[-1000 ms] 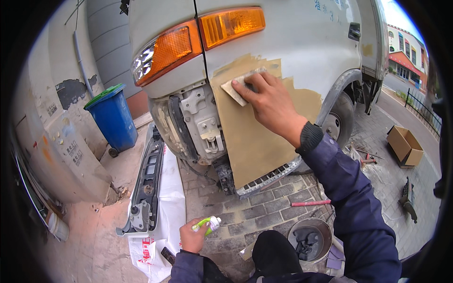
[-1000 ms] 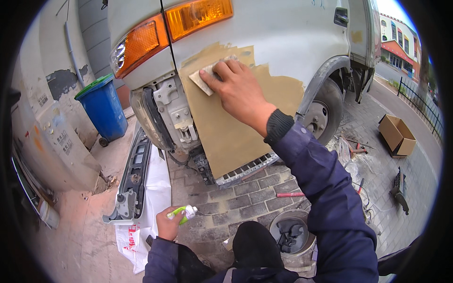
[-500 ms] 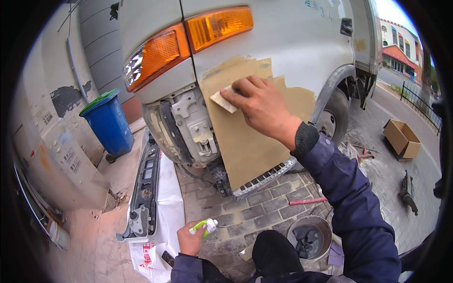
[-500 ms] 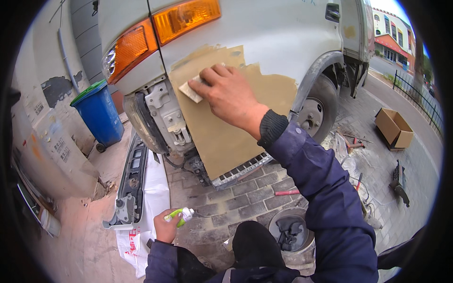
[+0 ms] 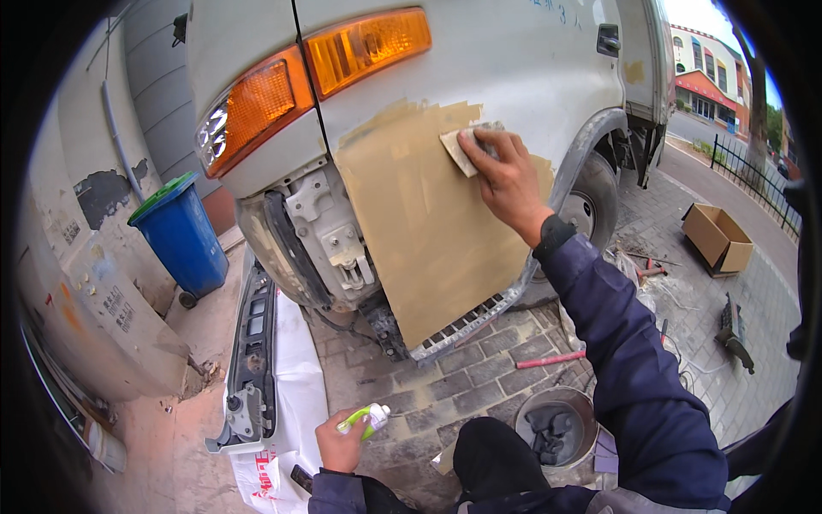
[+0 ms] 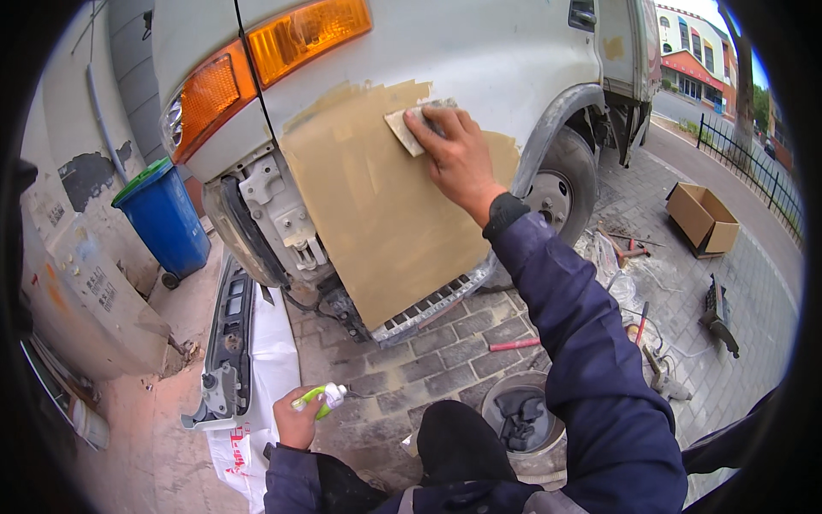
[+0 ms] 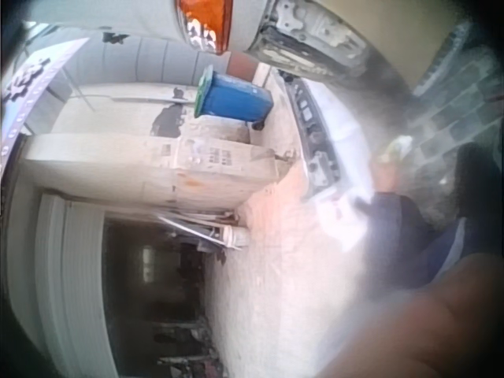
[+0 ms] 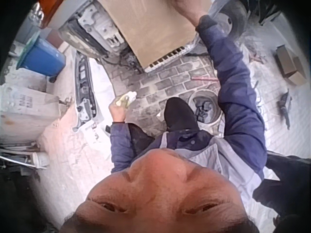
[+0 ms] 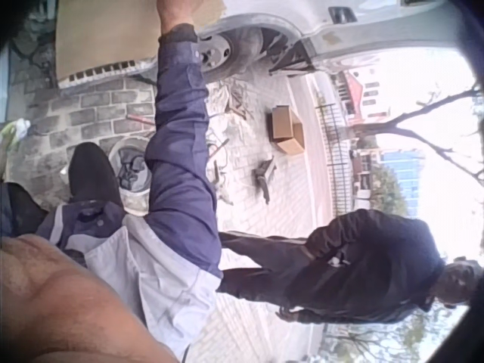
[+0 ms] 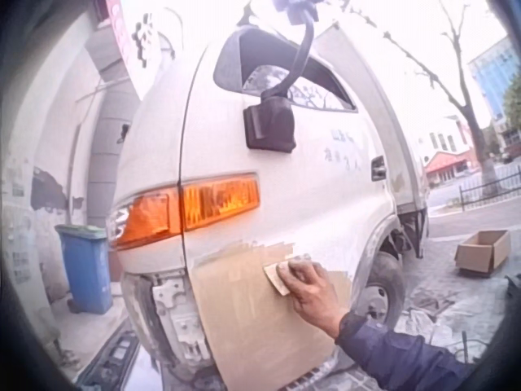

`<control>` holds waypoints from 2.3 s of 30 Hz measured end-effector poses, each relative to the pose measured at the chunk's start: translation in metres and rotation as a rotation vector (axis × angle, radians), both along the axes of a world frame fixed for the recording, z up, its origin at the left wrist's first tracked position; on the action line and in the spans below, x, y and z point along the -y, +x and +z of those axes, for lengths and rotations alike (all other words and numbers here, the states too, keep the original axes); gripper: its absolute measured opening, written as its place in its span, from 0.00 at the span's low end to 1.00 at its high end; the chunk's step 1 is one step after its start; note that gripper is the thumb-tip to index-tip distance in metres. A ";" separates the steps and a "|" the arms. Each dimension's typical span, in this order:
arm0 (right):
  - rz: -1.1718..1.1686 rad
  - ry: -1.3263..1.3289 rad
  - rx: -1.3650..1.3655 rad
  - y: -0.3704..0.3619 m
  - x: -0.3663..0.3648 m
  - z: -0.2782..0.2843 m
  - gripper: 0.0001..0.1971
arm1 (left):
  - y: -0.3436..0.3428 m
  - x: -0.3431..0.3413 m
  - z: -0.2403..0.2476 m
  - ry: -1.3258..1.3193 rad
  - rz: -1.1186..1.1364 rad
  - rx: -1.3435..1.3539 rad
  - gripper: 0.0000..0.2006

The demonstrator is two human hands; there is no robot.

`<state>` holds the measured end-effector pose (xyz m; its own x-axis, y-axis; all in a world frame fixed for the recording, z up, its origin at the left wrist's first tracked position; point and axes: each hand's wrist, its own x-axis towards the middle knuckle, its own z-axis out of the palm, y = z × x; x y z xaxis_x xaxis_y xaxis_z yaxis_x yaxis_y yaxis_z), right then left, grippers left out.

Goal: The person applies body filler to the front fender of a white truck using a spreader. They repeatedly dispense filler from a tube onto the spreader and smooth it across the surface.

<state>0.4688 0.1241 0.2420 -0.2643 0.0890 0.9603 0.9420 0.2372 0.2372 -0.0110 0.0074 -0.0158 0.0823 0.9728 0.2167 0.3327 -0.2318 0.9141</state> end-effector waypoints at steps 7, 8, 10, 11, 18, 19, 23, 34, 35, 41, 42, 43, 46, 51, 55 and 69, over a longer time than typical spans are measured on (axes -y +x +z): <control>0.061 -0.165 0.057 0.020 0.035 -0.005 0.30 | 0.007 -0.004 -0.006 -0.043 -0.017 -0.049 0.12; 0.049 -0.120 0.031 0.024 0.034 0.005 0.30 | 0.007 -0.004 -0.006 -0.055 -0.014 -0.042 0.12; 0.019 -0.036 -0.024 0.029 0.027 0.026 0.31 | 0.007 -0.003 -0.006 -0.057 -0.012 -0.040 0.12; 0.028 -0.015 -0.036 0.030 0.020 0.034 0.33 | 0.007 -0.002 -0.005 -0.046 -0.010 -0.043 0.12; -0.008 -0.028 -0.027 0.011 0.000 -0.030 0.38 | 0.008 0.005 -0.002 0.033 -0.009 -0.018 0.09; -0.024 -0.059 -0.018 0.013 0.006 -0.041 0.38 | 0.008 0.007 -0.003 -0.006 0.000 -0.036 0.09; 0.062 -0.190 -0.035 0.021 0.030 -0.041 0.33 | 0.014 0.002 -0.005 0.000 -0.034 -0.034 0.09; 0.042 -0.016 0.002 0.013 0.006 0.047 0.26 | 0.009 0.007 0.003 -0.009 -0.014 -0.067 0.12; 0.039 -0.028 -0.007 0.011 0.008 0.034 0.26 | 0.009 0.009 0.004 -0.014 -0.015 -0.046 0.12; 0.063 -0.221 -0.013 0.015 0.038 -0.035 0.28 | 0.018 0.009 0.009 -0.043 -0.031 -0.064 0.12; 0.070 -0.263 0.006 0.020 0.043 -0.034 0.28 | 0.019 0.008 0.009 -0.027 -0.041 -0.068 0.12; 0.077 -0.310 0.022 0.024 0.049 -0.033 0.27 | 0.020 0.008 0.009 -0.040 -0.042 -0.059 0.12; 0.074 -0.265 -0.004 0.027 0.054 -0.009 0.25 | 0.022 0.008 0.006 -0.040 -0.058 -0.042 0.12; 0.012 -0.057 0.077 0.020 0.027 0.066 0.25 | 0.018 0.009 0.004 -0.041 -0.053 -0.066 0.12; 0.043 -0.009 0.072 -0.003 0.006 0.056 0.28 | 0.016 0.013 0.008 -0.028 -0.045 -0.069 0.12; 0.089 -0.345 0.035 -0.038 0.071 -0.087 0.29 | 0.017 0.017 0.019 -0.046 -0.072 -0.070 0.12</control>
